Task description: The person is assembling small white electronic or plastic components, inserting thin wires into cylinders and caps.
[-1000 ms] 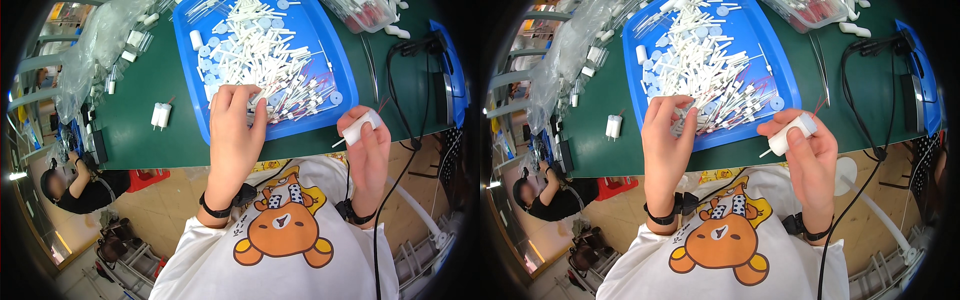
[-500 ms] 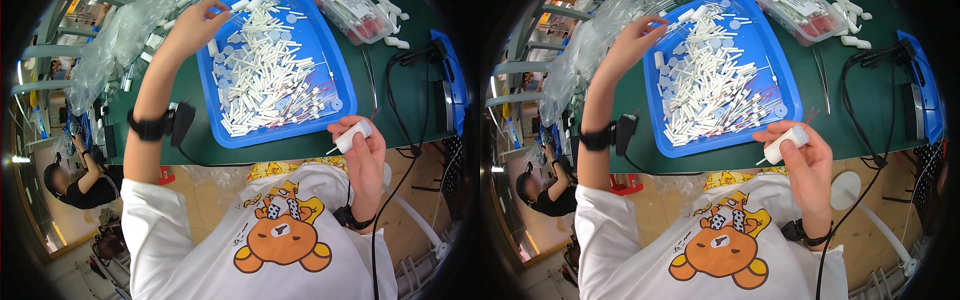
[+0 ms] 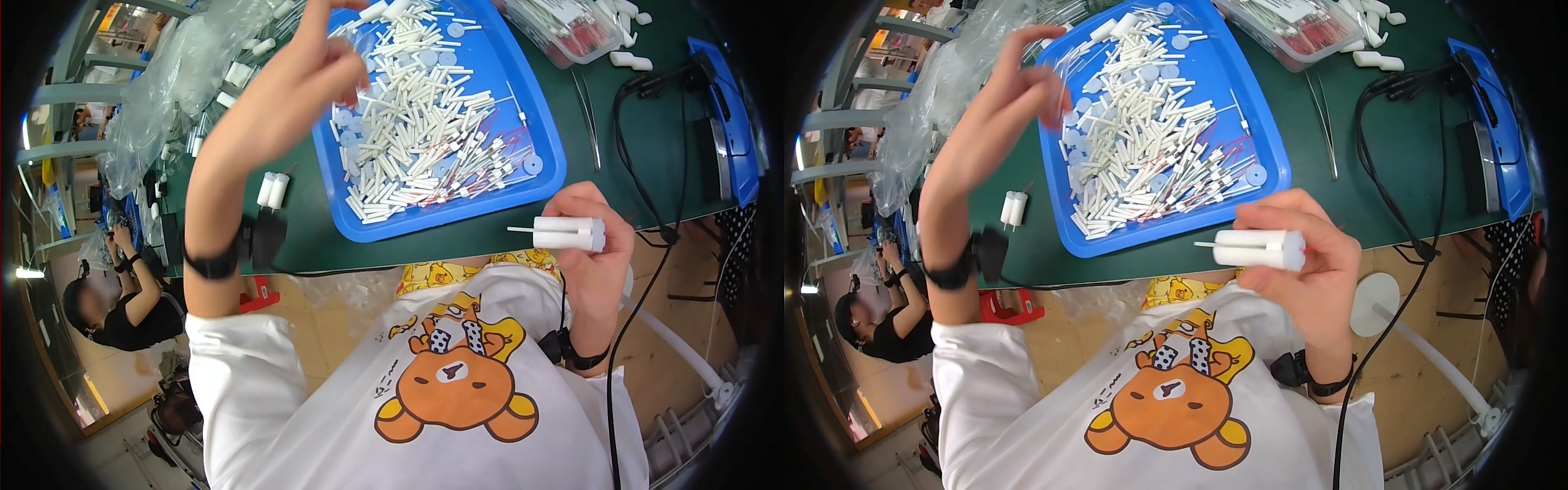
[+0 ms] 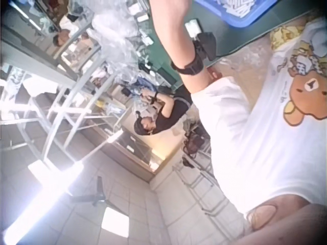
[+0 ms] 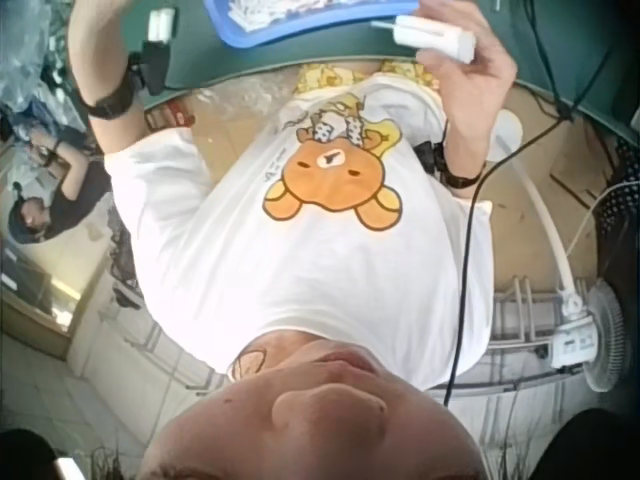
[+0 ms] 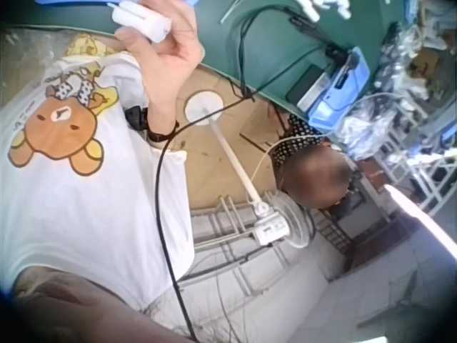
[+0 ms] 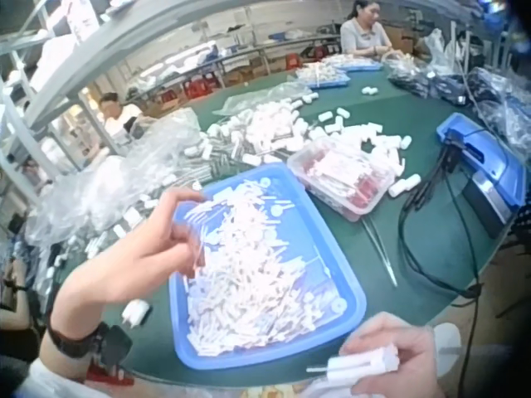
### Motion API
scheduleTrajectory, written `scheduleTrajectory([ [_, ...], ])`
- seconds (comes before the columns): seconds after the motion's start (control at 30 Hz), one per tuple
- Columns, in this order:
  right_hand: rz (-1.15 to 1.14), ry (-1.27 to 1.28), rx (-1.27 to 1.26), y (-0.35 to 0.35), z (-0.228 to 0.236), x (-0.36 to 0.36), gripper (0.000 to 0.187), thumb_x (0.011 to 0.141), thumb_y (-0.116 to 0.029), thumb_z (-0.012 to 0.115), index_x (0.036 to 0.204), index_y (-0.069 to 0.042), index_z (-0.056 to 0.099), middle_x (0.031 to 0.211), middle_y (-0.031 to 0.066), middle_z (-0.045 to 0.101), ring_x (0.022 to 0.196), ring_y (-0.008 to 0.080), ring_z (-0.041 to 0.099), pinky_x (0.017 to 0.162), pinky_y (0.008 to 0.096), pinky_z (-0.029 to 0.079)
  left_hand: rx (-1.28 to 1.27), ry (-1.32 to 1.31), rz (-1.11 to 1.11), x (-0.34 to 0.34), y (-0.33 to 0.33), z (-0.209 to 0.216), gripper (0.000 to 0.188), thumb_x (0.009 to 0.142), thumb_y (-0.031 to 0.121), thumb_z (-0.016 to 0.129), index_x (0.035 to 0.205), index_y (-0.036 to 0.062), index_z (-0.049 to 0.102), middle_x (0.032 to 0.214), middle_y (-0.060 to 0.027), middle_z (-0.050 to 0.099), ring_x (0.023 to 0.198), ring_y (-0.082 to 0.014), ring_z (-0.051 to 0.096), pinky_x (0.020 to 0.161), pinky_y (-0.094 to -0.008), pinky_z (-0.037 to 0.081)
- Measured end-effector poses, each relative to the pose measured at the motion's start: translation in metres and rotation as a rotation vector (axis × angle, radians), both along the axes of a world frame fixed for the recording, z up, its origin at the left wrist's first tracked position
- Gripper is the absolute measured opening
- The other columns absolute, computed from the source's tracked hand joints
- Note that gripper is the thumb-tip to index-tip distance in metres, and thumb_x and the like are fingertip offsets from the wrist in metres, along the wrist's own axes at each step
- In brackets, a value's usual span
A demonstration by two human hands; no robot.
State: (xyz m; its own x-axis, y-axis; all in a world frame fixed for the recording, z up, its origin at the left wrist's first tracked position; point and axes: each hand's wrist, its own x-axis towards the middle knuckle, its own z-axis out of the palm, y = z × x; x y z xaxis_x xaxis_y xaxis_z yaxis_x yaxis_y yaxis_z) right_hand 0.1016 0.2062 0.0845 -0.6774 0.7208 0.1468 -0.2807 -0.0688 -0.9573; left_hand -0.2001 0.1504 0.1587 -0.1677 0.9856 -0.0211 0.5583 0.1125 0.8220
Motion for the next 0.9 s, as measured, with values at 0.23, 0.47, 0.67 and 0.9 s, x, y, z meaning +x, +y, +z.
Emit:
scheduleTrajectory([
  [0.23, 0.045, 0.076, 0.199, 0.0, 0.014, -0.018, 0.038, 0.061, 0.002, 0.077, 0.096, 0.003, 0.064, 0.095, 0.013, 0.06, 0.085, 0.018, 0.06, 0.072, 0.0267, 0.049, -0.003, -0.133, -0.008, 0.095, -0.078, 0.007, 0.05, 0.059, 0.006, 0.042, 0.106, -0.0041, 0.057, 0.076, -0.0104, 0.054, 0.064, -0.016, 0.049, 0.062, -0.0271, 0.041],
  [0.47, 0.213, 0.024, 0.314, -0.002, 0.022, -0.034, 0.033, 0.061, 0.003, 0.076, 0.091, 0.001, 0.064, 0.093, 0.0136, 0.061, 0.082, 0.0183, 0.06, 0.069, 0.0266, 0.048, 0.131, -0.212, 0.071, 0.131, -0.08, -0.03, 0.036, 0.075, 0.01, 0.062, 0.107, -0.0027, 0.055, 0.079, -0.0082, 0.054, 0.06, -0.014, 0.048, 0.054, -0.0261, 0.039],
  [0.67, 0.305, -0.097, 0.328, 0.0, 0.024, -0.037, 0.029, 0.062, 0.003, 0.075, 0.089, 0.0, 0.066, 0.09, 0.0122, 0.062, 0.081, 0.018, 0.06, 0.068, 0.0265, 0.048, 0.103, -0.117, -0.063, 0.122, -0.083, -0.041, 0.034, 0.074, 0.013, 0.068, 0.101, -0.0023, 0.053, 0.078, -0.0091, 0.054, 0.061, -0.0196, 0.051, 0.053, -0.0293, 0.041],
  [0.9, 0.266, -0.216, 0.3, -0.011, 0.022, -0.046, 0.025, 0.066, 0.005, 0.072, 0.09, 0.002, 0.066, 0.092, 0.0121, 0.062, 0.083, 0.0182, 0.061, 0.067, 0.0274, 0.05, 0.085, 0.141, -0.052, 0.118, -0.078, -0.051, 0.031, 0.072, 0.017, 0.068, 0.086, 0.0016, 0.045, 0.069, -0.0116, 0.051, 0.065, -0.029, 0.054, 0.057, -0.0369, 0.043],
])
